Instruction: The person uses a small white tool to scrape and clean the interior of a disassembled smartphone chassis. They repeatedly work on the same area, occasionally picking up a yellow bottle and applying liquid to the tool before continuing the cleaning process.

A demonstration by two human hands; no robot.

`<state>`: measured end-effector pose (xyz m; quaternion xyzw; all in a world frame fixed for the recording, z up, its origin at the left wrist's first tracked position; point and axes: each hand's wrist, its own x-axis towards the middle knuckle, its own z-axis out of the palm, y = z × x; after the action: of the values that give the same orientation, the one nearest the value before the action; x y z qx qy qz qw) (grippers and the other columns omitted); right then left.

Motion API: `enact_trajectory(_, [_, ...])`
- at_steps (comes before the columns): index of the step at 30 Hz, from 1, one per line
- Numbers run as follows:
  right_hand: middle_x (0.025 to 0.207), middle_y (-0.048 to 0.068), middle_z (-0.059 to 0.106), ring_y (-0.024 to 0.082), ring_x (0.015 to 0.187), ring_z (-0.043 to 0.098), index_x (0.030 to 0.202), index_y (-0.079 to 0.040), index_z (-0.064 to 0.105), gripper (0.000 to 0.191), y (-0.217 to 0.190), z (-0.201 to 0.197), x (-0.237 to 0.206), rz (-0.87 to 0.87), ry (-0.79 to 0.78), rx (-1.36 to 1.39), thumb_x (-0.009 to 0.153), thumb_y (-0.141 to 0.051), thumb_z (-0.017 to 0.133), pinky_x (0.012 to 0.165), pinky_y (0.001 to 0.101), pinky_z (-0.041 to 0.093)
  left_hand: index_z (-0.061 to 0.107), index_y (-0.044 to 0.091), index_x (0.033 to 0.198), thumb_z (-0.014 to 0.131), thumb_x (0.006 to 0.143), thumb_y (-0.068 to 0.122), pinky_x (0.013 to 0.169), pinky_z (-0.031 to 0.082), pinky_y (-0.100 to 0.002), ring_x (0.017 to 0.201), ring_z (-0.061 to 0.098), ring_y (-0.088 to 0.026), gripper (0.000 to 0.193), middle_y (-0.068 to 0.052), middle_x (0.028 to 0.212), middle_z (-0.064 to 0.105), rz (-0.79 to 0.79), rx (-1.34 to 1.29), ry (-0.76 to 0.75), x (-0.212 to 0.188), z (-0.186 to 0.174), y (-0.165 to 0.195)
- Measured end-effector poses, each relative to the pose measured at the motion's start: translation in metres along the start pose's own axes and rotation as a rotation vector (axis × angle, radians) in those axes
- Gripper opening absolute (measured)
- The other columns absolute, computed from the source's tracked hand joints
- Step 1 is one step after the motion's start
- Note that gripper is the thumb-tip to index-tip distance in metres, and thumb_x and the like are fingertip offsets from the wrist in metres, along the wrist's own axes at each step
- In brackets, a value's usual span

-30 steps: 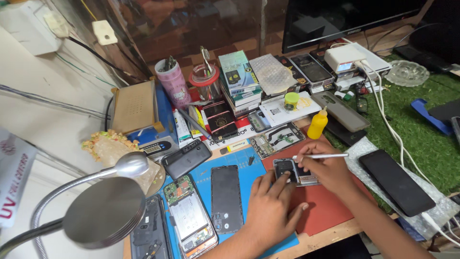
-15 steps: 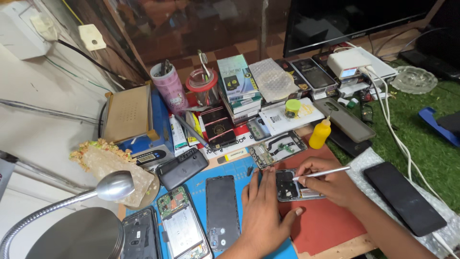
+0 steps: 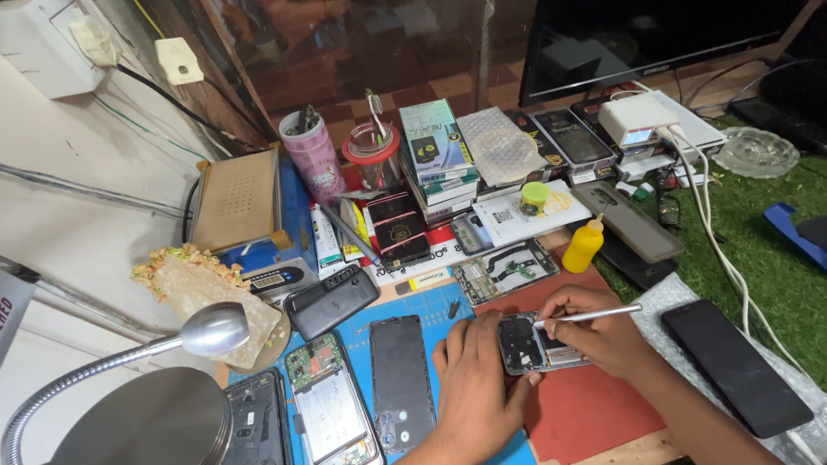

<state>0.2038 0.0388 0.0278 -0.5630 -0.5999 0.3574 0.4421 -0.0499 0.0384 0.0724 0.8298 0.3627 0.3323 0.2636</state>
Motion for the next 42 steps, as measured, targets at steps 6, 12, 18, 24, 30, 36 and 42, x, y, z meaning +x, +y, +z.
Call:
enact_trajectory(6, [0.079, 0.008, 0.074, 0.012, 0.069, 0.066, 0.091, 0.001, 0.073, 0.011, 0.004, 0.005, 0.022, 0.100, 0.022, 0.117, 0.082, -0.004, 0.073, 0.063, 0.0285, 0.055, 0.061, -0.001, 0.128, 0.081, 0.083, 0.039, 0.106, 0.027, -0.060, 0.140, 0.042, -0.043, 0.063, -0.025, 0.145, 0.052, 0.257, 0.182, 0.092, -0.017, 0.016, -0.005])
enact_trajectory(12, [0.082, 0.007, 0.079, 0.012, 0.074, 0.072, 0.080, 0.002, 0.072, 0.007, -0.009, 0.025, 0.011, 0.010, 0.161, -0.047, 0.079, -0.004, 0.076, 0.067, 0.0274, 0.058, 0.070, -0.003, 0.128, 0.073, 0.091, 0.059, 0.112, 0.039, -0.060, 0.130, 0.056, -0.050, 0.073, -0.027, 0.137, 0.064, 0.399, 0.271, 0.045, -0.023, 0.044, -0.023])
enact_trajectory(18, [0.083, 0.007, 0.081, 0.012, 0.074, 0.075, 0.082, 0.001, 0.072, 0.009, -0.024, 0.030, 0.007, 0.062, 0.161, -0.046, 0.077, -0.004, 0.077, 0.066, 0.0286, 0.061, 0.069, -0.003, 0.129, 0.069, 0.093, 0.063, 0.113, 0.039, -0.060, 0.130, 0.059, -0.050, 0.075, -0.029, 0.140, 0.063, 0.384, 0.301, 0.007, -0.029, 0.056, -0.032])
enact_trajectory(24, [0.082, 0.006, 0.080, 0.012, 0.073, 0.075, 0.083, 0.000, 0.074, 0.008, -0.034, 0.032, 0.007, 0.024, 0.176, -0.146, 0.078, -0.005, 0.078, 0.066, 0.0286, 0.060, 0.069, -0.002, 0.130, 0.066, 0.097, 0.065, 0.113, 0.040, -0.059, 0.131, 0.059, -0.051, 0.075, -0.028, 0.141, 0.063, 0.394, 0.315, 0.021, -0.027, 0.054, -0.029])
enact_trajectory(30, [0.081, 0.006, 0.080, 0.015, 0.069, 0.079, 0.080, -0.001, 0.071, 0.013, -0.042, 0.037, 0.004, -0.087, 0.229, -0.274, 0.073, -0.007, 0.081, 0.062, 0.0289, 0.061, 0.070, -0.003, 0.125, 0.068, 0.093, 0.062, 0.111, 0.040, -0.059, 0.131, 0.058, -0.051, 0.072, -0.030, 0.139, 0.063, 0.390, 0.305, 0.004, -0.027, 0.046, -0.025])
enact_trajectory(36, [0.079, 0.007, 0.078, 0.017, 0.067, 0.078, 0.077, -0.001, 0.066, 0.017, -0.048, 0.039, 0.002, -0.217, 0.271, -0.340, 0.069, -0.005, 0.080, 0.060, 0.0295, 0.061, 0.070, -0.002, 0.124, 0.070, 0.094, 0.060, 0.111, 0.042, -0.056, 0.133, 0.059, -0.049, 0.069, -0.029, 0.139, 0.063, 0.385, 0.300, 0.002, -0.026, 0.043, -0.024])
enact_trajectory(42, [0.077, 0.008, 0.076, 0.017, 0.066, 0.077, 0.076, 0.000, 0.063, 0.018, -0.048, 0.038, 0.000, -0.264, 0.281, -0.326, 0.068, -0.003, 0.079, 0.058, 0.0298, 0.060, 0.070, -0.002, 0.123, 0.071, 0.092, 0.061, 0.110, 0.041, -0.057, 0.129, 0.060, -0.048, 0.070, -0.029, 0.140, 0.063, 0.376, 0.293, 0.003, -0.026, 0.045, -0.025])
